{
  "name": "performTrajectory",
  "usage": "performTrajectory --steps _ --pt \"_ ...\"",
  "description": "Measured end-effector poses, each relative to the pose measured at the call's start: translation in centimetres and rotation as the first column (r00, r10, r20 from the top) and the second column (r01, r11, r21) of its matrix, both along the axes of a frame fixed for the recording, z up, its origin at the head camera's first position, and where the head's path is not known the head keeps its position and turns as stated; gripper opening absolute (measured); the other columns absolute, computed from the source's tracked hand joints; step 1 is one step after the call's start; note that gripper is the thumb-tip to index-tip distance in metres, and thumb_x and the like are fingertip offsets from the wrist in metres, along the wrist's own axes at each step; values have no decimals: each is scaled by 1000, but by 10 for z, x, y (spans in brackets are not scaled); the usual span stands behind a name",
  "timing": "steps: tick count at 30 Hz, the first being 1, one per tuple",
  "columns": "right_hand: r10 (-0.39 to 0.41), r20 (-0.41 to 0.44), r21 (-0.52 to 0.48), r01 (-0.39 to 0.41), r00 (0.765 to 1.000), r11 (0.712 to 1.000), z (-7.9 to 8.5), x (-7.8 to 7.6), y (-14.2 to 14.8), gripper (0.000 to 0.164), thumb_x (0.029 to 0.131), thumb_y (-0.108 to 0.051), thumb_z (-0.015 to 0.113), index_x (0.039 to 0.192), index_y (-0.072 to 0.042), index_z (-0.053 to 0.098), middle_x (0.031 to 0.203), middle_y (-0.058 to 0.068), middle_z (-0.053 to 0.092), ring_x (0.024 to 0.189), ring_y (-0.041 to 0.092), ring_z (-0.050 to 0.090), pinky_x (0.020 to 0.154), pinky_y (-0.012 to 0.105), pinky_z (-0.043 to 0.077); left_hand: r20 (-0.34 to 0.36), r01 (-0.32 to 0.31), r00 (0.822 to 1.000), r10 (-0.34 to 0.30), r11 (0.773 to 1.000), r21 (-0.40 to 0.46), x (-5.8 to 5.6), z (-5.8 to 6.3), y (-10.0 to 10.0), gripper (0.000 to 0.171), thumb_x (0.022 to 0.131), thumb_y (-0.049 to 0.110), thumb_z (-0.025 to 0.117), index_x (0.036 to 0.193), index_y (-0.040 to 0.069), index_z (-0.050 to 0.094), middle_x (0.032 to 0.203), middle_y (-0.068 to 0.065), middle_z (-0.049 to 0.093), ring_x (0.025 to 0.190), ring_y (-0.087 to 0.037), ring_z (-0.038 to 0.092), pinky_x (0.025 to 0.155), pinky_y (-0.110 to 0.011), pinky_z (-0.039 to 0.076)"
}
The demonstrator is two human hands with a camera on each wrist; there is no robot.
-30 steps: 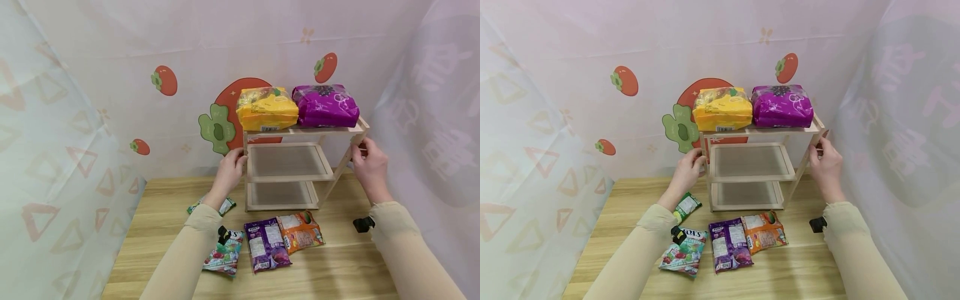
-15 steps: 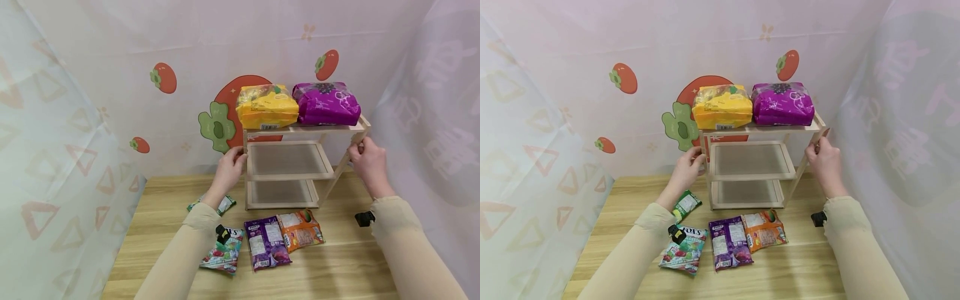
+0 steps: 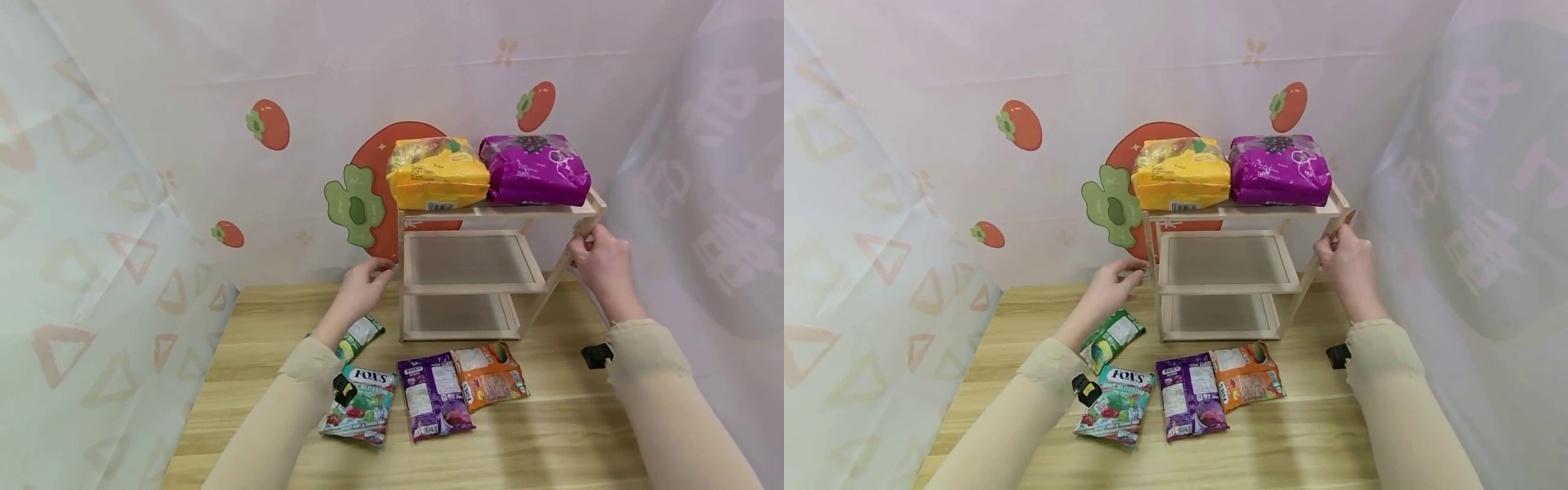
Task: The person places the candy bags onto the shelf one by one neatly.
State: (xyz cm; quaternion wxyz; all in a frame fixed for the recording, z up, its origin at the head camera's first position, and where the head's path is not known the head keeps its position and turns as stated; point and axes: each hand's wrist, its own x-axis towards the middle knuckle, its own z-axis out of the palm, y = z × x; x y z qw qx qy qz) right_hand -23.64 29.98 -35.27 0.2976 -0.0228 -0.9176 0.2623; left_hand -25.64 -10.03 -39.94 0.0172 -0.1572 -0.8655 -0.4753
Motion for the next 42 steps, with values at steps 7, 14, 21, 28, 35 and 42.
performTrajectory --steps 7,14,21,28,35,42 --pt "34 108 1 -35 994 999 7 0 3 22 85 -8 43 90 7 59 84 29 65 64 37 65 55 44 52 89 -15 995 33 981 -196 9 -27 -27 27 95 19 53 114 2 62 110 -11 63 98 -25 60 83 -40 48" --pt "72 225 -9 -72 972 997 6 0 7 27 90 -13 46 94 10 60 87 30 64 60 29 66 50 32 52 213 -7 974 76 951 -309 16 -66 -57 28 95 20 54 114 1 62 108 -13 63 98 -27 59 81 -42 48" --pt "99 356 -16 -100 929 995 2 -3 10 29 89 -15 48 92 10 61 76 21 67 61 26 66 52 32 51 297 36 950 94 913 -406 29 -97 -78 31 95 21 54 113 -4 60 103 -16 62 76 -19 59 63 -35 50" --pt "125 436 -51 -114 891 992 -4 -5 12 30 88 -16 49 94 11 60 76 19 67 62 21 66 58 37 52 435 90 891 130 889 -449 43 -114 -89 29 95 25 54 110 1 60 91 -10 60 63 -21 53 48 -35 46" --pt "135 415 -51 -126 900 991 -5 -7 11 30 86 -14 49 92 12 61 80 25 66 60 21 66 54 30 51 571 89 798 192 899 -428 58 -136 -96 30 89 27 63 106 3 56 88 -10 55 72 -30 55 53 -43 49" --pt "140 404 -42 -135 904 990 -5 -7 11 30 86 -13 48 92 13 61 78 24 66 58 20 65 51 26 48 657 127 728 193 905 -407 70 -144 -98 33 82 34 71 93 5 60 82 -14 59 72 -30 58 58 -45 51"
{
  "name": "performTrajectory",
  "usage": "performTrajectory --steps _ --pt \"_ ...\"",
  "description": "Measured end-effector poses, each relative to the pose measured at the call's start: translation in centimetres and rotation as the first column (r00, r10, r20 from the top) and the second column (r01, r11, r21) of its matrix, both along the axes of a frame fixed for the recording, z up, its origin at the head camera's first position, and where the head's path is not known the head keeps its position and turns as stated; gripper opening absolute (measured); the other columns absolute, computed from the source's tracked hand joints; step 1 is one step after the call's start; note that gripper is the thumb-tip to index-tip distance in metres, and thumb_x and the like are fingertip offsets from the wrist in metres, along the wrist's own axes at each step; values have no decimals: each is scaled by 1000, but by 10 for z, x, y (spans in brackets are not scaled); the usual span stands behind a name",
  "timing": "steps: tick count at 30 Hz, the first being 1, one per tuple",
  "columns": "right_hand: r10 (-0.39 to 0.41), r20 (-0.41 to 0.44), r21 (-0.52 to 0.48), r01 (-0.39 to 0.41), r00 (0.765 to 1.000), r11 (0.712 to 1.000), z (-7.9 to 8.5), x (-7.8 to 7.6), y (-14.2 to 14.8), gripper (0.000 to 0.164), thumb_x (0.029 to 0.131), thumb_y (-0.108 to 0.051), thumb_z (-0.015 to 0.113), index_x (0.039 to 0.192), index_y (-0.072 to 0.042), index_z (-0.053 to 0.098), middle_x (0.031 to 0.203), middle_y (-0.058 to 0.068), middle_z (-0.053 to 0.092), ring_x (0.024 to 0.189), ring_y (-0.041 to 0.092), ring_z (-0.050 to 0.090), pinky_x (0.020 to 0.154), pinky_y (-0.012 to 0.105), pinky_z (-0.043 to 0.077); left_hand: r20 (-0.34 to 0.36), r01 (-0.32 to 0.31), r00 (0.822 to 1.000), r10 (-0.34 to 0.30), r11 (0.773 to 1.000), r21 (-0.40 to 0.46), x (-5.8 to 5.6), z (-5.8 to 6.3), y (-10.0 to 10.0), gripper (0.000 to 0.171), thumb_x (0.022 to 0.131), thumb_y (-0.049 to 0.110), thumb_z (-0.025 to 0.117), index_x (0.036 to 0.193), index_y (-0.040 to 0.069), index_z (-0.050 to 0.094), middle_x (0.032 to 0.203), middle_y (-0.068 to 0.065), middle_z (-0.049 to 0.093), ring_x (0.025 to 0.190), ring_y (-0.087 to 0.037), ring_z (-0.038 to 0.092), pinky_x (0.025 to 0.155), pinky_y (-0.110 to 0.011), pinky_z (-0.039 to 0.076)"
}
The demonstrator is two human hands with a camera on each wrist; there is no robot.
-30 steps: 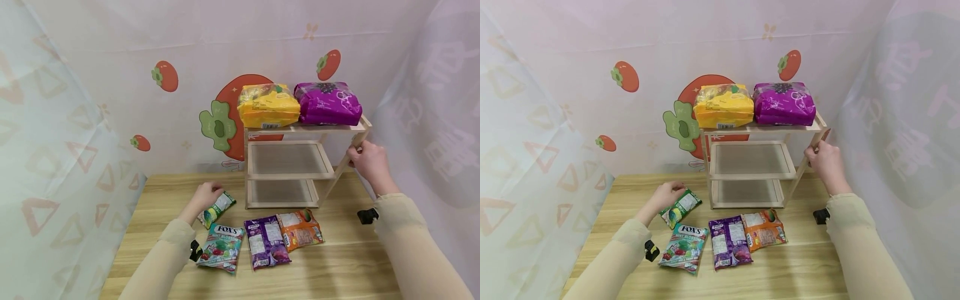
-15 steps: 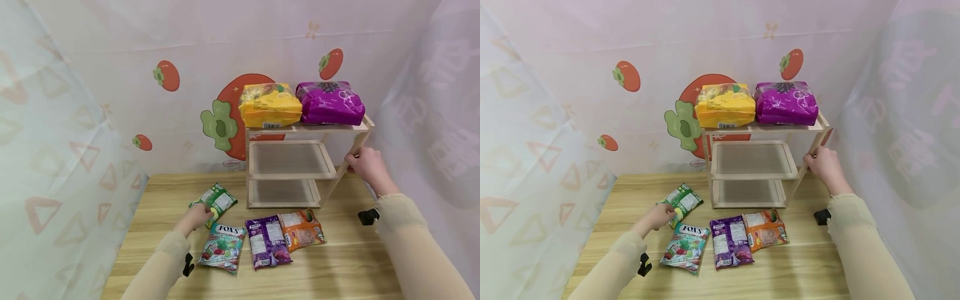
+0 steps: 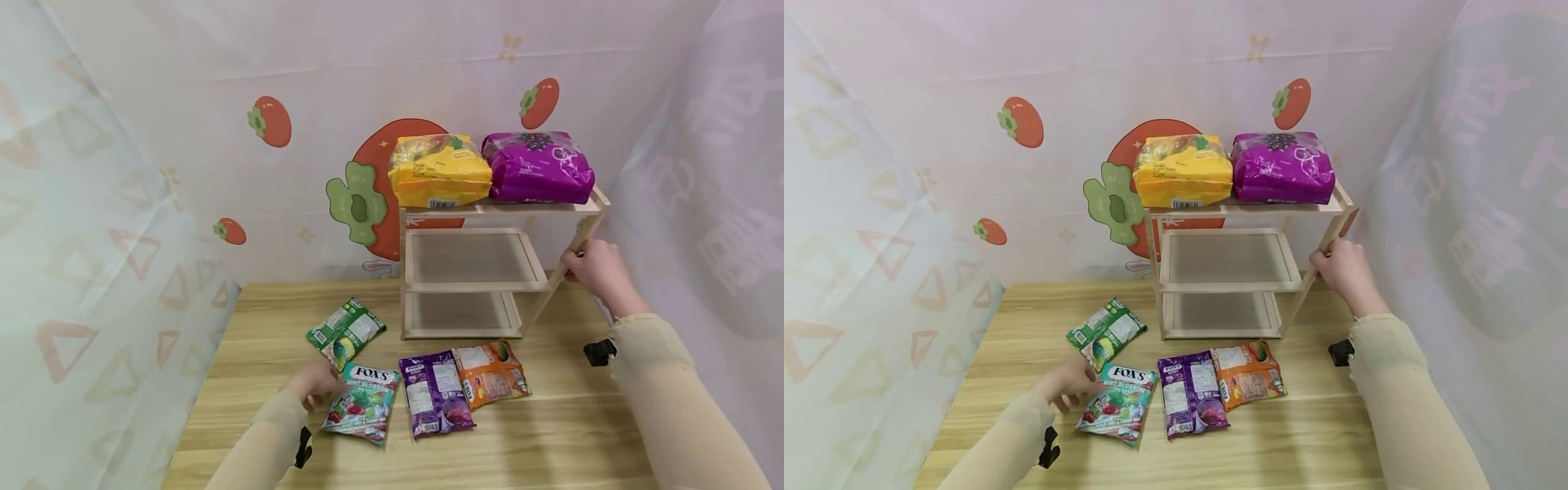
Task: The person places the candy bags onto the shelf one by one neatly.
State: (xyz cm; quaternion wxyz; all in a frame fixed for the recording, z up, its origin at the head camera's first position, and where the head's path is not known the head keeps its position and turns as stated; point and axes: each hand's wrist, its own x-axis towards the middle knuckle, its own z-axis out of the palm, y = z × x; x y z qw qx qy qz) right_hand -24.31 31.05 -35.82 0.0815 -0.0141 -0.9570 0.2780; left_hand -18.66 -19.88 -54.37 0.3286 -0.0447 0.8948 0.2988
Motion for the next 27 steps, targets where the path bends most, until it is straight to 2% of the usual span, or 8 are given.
performTrajectory --steps 8,14,18,27 --pt "-2 6 1 2 1000 1000 -1 1 1 31 86 -14 47 93 13 61 77 23 67 58 19 65 53 28 50 42 -10 999 9 1000 14 8 -9 1 30 76 24 77 86 3 59 78 -12 63 74 -30 61 62 -48 49" --pt "12 14 -6 -12 1000 1000 0 2 0 32 88 -14 46 95 14 60 77 22 67 61 22 66 59 38 53 2 -39 999 39 999 -23 10 -24 0 26 76 19 77 81 1 59 74 -10 60 69 -25 58 56 -40 50" --pt "11 7 -1 -11 1000 1000 0 2 -1 31 88 -14 46 94 14 60 77 23 66 61 22 66 57 36 52 26 -98 995 97 995 14 13 -28 1 22 78 16 75 80 1 60 72 -12 60 65 -26 58 53 -38 51" --pt "9 -13 0 -9 1000 1000 -1 2 -2 30 88 -12 47 93 14 60 81 27 65 60 22 66 54 32 51 16 -121 993 120 992 41 18 -30 1 21 79 15 75 81 -1 61 72 -13 59 65 -26 59 55 -40 53"
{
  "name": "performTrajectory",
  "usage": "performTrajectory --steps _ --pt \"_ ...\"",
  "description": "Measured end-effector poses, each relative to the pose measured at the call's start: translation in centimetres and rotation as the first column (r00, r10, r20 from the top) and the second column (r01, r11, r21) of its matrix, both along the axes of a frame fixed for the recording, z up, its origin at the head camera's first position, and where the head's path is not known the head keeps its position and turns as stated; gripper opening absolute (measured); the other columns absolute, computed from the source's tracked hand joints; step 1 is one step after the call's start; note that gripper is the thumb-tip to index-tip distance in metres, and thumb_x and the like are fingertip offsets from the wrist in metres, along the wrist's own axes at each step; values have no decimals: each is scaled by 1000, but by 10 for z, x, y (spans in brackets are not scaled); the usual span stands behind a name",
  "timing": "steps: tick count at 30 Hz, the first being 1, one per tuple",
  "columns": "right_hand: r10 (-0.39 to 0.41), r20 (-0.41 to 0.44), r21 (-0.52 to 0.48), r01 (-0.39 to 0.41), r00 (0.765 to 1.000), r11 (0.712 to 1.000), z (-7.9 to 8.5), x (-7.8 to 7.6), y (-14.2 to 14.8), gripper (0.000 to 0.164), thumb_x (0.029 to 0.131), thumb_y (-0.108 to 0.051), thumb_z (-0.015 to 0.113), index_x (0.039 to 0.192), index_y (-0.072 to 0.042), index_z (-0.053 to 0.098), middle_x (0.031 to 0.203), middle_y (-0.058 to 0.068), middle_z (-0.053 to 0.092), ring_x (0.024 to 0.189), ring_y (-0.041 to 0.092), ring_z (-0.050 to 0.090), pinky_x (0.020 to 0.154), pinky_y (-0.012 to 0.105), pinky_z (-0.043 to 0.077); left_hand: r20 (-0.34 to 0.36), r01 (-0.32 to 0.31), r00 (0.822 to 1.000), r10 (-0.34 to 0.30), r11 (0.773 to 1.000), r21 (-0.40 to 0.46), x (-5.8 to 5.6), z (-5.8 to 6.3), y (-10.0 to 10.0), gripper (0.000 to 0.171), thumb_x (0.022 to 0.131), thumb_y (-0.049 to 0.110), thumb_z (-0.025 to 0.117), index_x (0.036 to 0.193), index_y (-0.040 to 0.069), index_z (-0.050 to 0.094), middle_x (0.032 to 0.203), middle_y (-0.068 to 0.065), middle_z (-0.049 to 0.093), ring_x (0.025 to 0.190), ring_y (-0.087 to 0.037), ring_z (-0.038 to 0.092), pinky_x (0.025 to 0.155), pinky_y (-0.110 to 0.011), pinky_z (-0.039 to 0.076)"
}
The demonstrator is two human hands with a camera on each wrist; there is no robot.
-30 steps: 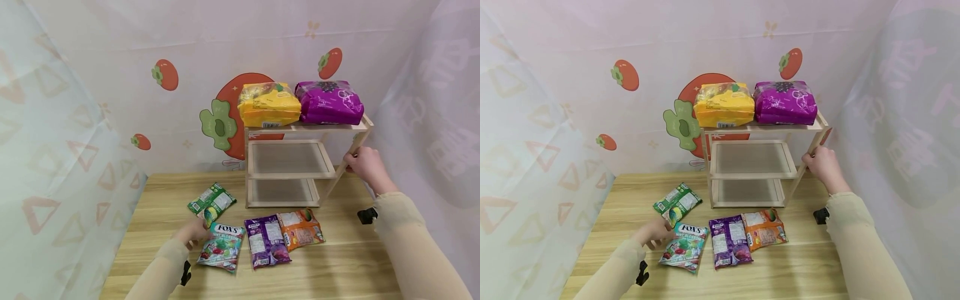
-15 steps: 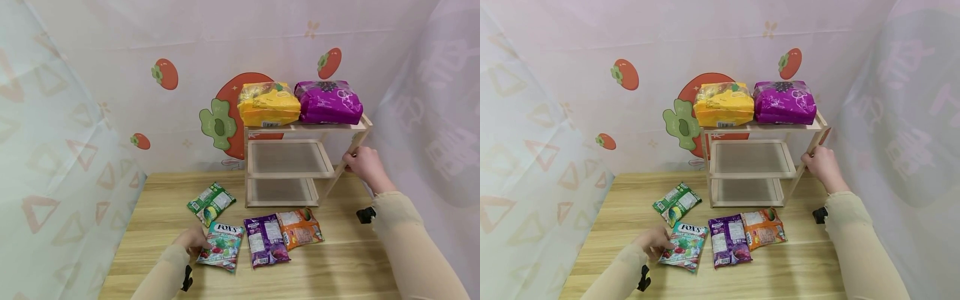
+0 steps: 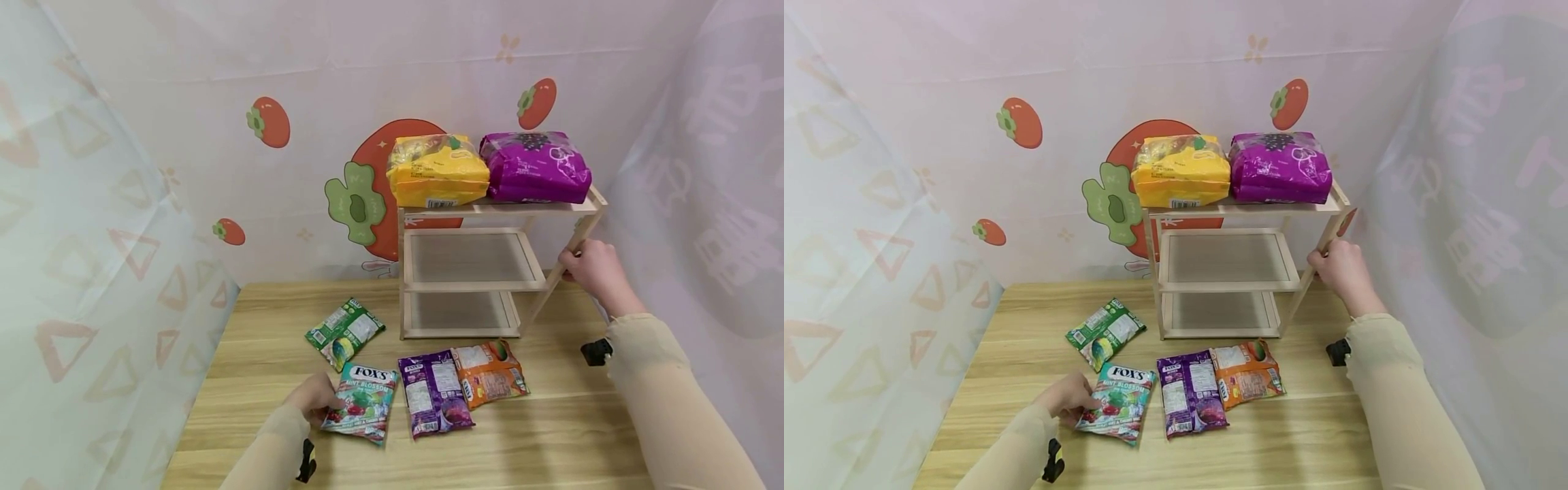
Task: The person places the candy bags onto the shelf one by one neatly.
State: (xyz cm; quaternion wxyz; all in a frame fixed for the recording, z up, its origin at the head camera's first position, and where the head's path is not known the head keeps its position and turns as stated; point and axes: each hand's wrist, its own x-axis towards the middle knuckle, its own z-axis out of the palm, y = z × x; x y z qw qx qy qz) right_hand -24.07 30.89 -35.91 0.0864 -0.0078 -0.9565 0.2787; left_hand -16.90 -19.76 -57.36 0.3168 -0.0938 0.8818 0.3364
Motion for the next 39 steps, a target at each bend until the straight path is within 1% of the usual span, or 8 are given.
performTrajectory --steps 7,14,21,26,30,34,37,39 --pt "5 -16 -18 -5 1000 1000 -2 -1 0 28 88 -11 47 93 15 59 83 30 64 59 22 66 52 30 52 1 -36 999 36 999 35 5 0 1 21 79 13 74 81 -2 60 73 -14 59 63 -26 59 54 -39 53" --pt "4 -9 -29 -5 1000 1000 -2 0 -1 27 88 -10 48 94 14 57 84 31 63 61 22 66 52 27 51 6 -52 999 52 998 40 7 -1 2 22 79 12 74 83 -3 59 72 -15 58 61 -25 59 53 -39 53" --pt "5 -17 -25 -5 1000 1000 -3 0 -2 25 88 -10 48 94 14 56 86 32 63 61 23 66 51 28 52 -16 -47 999 47 998 31 7 -6 1 24 79 13 75 84 -3 58 73 -13 58 61 -24 59 50 -38 53" --pt "0 -12 -22 0 1000 1000 -3 -1 -1 26 88 -11 48 94 13 57 84 30 63 60 22 66 53 28 51 -40 -36 999 37 999 36 6 -9 0 25 78 14 75 85 -3 58 74 -12 57 62 -23 58 49 -36 52" --pt "-6 -15 -19 5 1000 1000 -4 -1 0 27 88 -11 48 94 14 57 84 29 64 60 21 66 52 27 51 -50 -27 998 29 998 53 6 -9 0 25 78 15 75 85 -3 58 74 -11 57 63 -23 58 49 -34 51" --pt "-8 -22 -15 7 1000 1000 -4 -1 0 27 88 -10 47 93 14 57 84 30 63 59 22 66 51 26 50 -47 -29 998 32 997 76 7 -7 0 27 79 14 75 88 -4 59 76 -11 56 64 -23 57 51 -35 51" --pt "-8 -22 -20 7 1000 1000 -4 -1 0 27 87 -10 47 94 14 57 85 31 63 59 22 66 51 26 51 -53 -12 998 16 996 84 8 -6 0 26 79 15 74 89 -4 60 75 -11 56 63 -22 56 51 -34 51" --pt "-9 -20 -22 8 1000 1000 -4 -1 0 28 87 -10 47 94 15 57 85 31 63 59 22 66 51 26 50 -61 6 998 0 996 91 8 -6 0 24 79 15 74 86 -3 60 74 -10 57 62 -21 56 51 -34 51"
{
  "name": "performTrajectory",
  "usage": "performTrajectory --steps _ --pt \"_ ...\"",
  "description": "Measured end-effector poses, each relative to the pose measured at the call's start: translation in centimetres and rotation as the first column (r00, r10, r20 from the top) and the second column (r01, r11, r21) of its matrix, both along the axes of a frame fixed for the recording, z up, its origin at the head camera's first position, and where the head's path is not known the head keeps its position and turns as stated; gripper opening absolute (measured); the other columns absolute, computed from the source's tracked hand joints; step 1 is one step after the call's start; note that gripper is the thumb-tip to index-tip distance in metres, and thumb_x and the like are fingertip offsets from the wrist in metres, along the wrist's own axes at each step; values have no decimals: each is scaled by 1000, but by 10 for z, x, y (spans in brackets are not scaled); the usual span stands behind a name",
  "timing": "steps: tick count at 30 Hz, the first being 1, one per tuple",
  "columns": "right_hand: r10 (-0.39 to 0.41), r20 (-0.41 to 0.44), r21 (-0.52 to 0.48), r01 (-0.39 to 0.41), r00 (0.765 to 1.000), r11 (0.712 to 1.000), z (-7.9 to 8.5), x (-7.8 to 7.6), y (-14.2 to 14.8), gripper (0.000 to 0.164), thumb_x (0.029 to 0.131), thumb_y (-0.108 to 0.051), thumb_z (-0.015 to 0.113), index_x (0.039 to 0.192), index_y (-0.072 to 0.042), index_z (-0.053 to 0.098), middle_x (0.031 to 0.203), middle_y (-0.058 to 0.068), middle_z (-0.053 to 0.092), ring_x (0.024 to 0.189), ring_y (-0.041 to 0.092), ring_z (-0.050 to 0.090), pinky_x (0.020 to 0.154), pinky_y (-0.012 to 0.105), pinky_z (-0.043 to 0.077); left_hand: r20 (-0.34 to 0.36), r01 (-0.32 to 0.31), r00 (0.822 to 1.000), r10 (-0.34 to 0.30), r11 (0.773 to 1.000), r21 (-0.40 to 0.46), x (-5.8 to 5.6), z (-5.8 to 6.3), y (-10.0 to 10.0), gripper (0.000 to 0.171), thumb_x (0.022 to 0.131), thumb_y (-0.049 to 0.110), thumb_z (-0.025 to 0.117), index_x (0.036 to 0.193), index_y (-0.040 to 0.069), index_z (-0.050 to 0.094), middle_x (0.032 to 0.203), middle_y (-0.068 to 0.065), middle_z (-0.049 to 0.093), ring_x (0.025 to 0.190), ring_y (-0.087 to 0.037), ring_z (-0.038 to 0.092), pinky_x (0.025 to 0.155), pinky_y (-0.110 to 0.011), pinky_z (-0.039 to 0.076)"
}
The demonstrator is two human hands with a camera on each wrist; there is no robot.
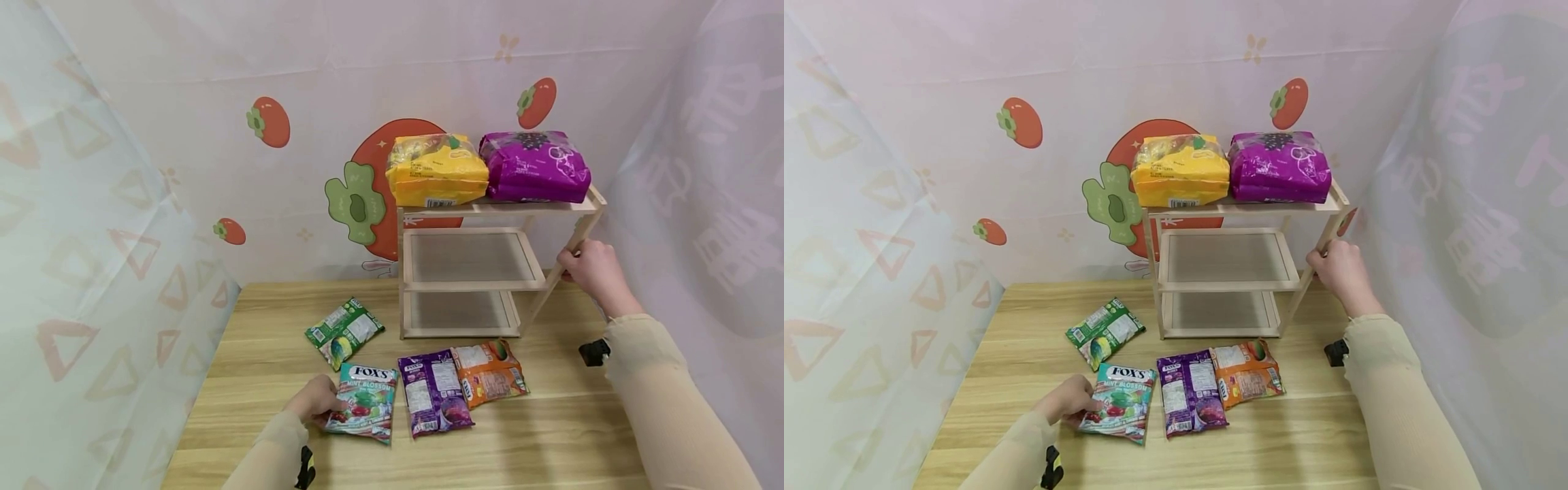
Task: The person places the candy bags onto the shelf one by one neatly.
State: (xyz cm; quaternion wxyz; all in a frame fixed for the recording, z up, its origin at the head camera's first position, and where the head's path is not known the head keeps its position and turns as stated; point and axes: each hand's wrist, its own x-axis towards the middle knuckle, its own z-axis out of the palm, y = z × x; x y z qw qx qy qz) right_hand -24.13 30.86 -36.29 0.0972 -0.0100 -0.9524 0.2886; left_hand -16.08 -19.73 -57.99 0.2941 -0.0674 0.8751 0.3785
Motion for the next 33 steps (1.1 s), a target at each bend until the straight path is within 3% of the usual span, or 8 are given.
performTrajectory --steps 3,10,17,26,33 --pt "-1 5 -4 1 1000 1000 0 0 0 28 88 -10 47 94 15 57 84 31 63 59 21 66 51 26 50 -14 31 999 -31 999 12 1 0 -1 22 80 16 74 76 2 58 69 -8 57 57 -18 55 48 -32 50" --pt "-5 10 1 5 1000 1000 1 0 -1 28 88 -11 47 95 15 57 86 31 63 59 21 66 53 30 52 -32 68 997 -66 995 71 2 3 -2 37 81 19 73 60 12 43 57 0 46 50 -14 47 44 -27 45" --pt "-7 -6 16 7 1000 1000 2 -1 -1 27 88 -12 48 93 13 58 83 28 64 59 21 65 52 26 50 -32 81 996 -78 990 114 2 10 -1 39 83 18 71 59 13 40 54 2 40 48 -13 43 44 -28 45" --pt "-14 8 -9 14 1000 1000 1 1 0 30 88 -13 47 95 15 57 87 32 63 58 21 66 51 28 51 -55 94 995 -87 986 135 0 13 0 36 81 20 73 63 13 43 58 0 46 49 -13 48 43 -25 43" --pt "-18 18 -7 18 1000 1000 1 0 -1 31 88 -13 46 96 16 57 87 32 62 57 20 65 51 29 52 -60 97 994 -87 977 188 0 18 2 37 80 17 73 61 13 42 59 0 50 52 -15 52 47 -33 50"
